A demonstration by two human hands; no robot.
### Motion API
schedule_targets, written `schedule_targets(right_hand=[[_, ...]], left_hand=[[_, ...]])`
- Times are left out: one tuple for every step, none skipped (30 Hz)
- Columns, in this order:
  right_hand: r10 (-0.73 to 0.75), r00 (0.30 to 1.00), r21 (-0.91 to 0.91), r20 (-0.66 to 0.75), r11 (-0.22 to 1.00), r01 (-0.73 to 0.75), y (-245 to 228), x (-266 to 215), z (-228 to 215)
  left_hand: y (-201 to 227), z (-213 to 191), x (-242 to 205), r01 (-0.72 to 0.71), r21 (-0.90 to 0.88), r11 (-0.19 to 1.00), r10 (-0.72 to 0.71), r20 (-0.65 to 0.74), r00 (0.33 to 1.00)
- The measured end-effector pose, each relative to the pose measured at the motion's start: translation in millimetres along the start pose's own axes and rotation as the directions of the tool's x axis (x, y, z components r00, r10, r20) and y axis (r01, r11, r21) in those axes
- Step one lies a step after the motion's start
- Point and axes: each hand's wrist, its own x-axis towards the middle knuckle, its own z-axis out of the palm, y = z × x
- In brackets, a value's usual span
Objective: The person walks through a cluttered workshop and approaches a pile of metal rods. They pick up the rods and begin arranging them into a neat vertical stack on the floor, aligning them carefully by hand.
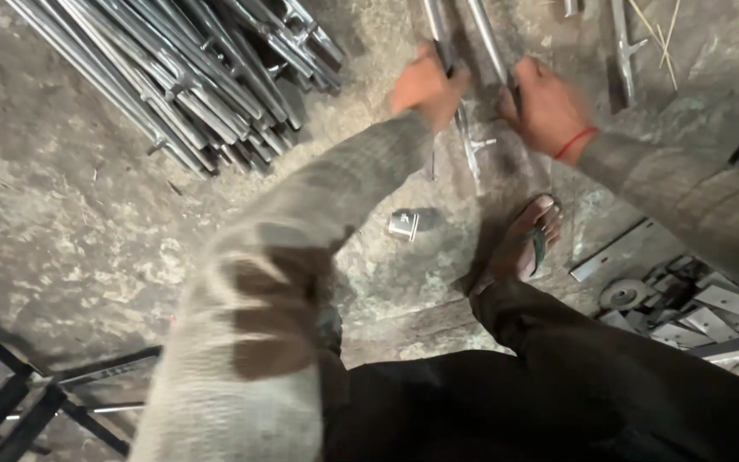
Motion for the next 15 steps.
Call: schedule_targets(right_hand=[[0.038,0.996,0.134,-0.082,0.991,-0.026,-17.4,-2.3,-2.0],[0.033,0.996,0.134,-0.080,0.991,-0.022,-31.0,-5.7,-2.9],[0.057,0.993,0.254,-0.106,0.967,-0.029,-44.9,-7.5,-4.4],[0.084,0.988,0.371,-0.128,0.928,-0.031,-58.8,-9.5,-6.3],[0.085,0.988,0.372,-0.130,0.928,-0.030,-72.7,-9.5,-8.0],[0.044,0.984,0.421,-0.171,0.906,0.033,-86.8,-9.4,-9.8],[0.006,0.976,0.462,-0.217,0.882,0.097,-99.5,-7.8,-12.7],[0.006,0.975,0.459,-0.222,0.883,0.099,-114.8,1.0,-21.7],[0.000,0.988,0.531,-0.152,0.843,0.082,-130.6,7.9,-30.0],[-0.012,0.997,0.599,-0.082,0.798,0.059,-147.2,15.1,-37.8],[-0.016,0.997,0.599,-0.078,0.798,0.059,-163.0,23.8,-49.4],[-0.073,0.984,0.607,-0.164,0.779,0.159,-179.8,32.7,-61.1],[-0.135,0.958,0.603,-0.253,0.752,0.265,-196.8,44.4,-73.5],[-0.145,0.956,0.601,-0.254,0.751,0.274,-207.3,54.8,-78.8],[-0.179,0.925,0.581,-0.336,0.733,0.353,-220.5,67.2,-83.7]], left_hand=[[4.0,-15.3,-11.0,-0.025,-0.015,1.000,0.025,-0.010,1.000],[7.1,-32.1,-22.8,-0.021,-0.016,1.000,0.021,-0.013,1.000],[11.0,-50.2,-32.7,-0.022,-0.070,0.997,0.022,-0.005,1.000],[15.4,-68.5,-42.9,-0.024,-0.123,0.992,0.024,0.003,1.000],[5.0,-79.1,-48.7,-0.025,-0.121,0.992,0.025,0.002,1.000],[-5.4,-89.9,-54.4,-0.071,-0.171,0.983,0.070,-0.014,0.997],[-14.8,-100.4,-57.9,-0.122,-0.222,0.967,0.118,-0.034,0.992],[-15.5,-116.8,-62.3,-0.128,-0.223,0.966,0.123,-0.036,0.992],[-17.2,-132.1,-69.0,-0.200,-0.223,0.954,0.185,-0.084,0.979],[-19.9,-147.8,-75.6,-0.271,-0.219,0.937,0.247,-0.131,0.960],[-18.7,-165.7,-82.3,-0.266,-0.221,0.938,0.241,-0.133,0.961],[-18.0,-184.4,-89.2,-0.332,-0.209,0.920,0.291,-0.203,0.935],[-17.0,-204.7,-94.7,-0.399,-0.190,0.897,0.340,-0.279,0.898],[-16.5,-215.1,-92.1,-0.398,-0.189,0.898,0.337,-0.288,0.896],[-17.8,-228.0,-90.8,-0.454,-0.170,0.875,0.368,-0.377,0.850]])
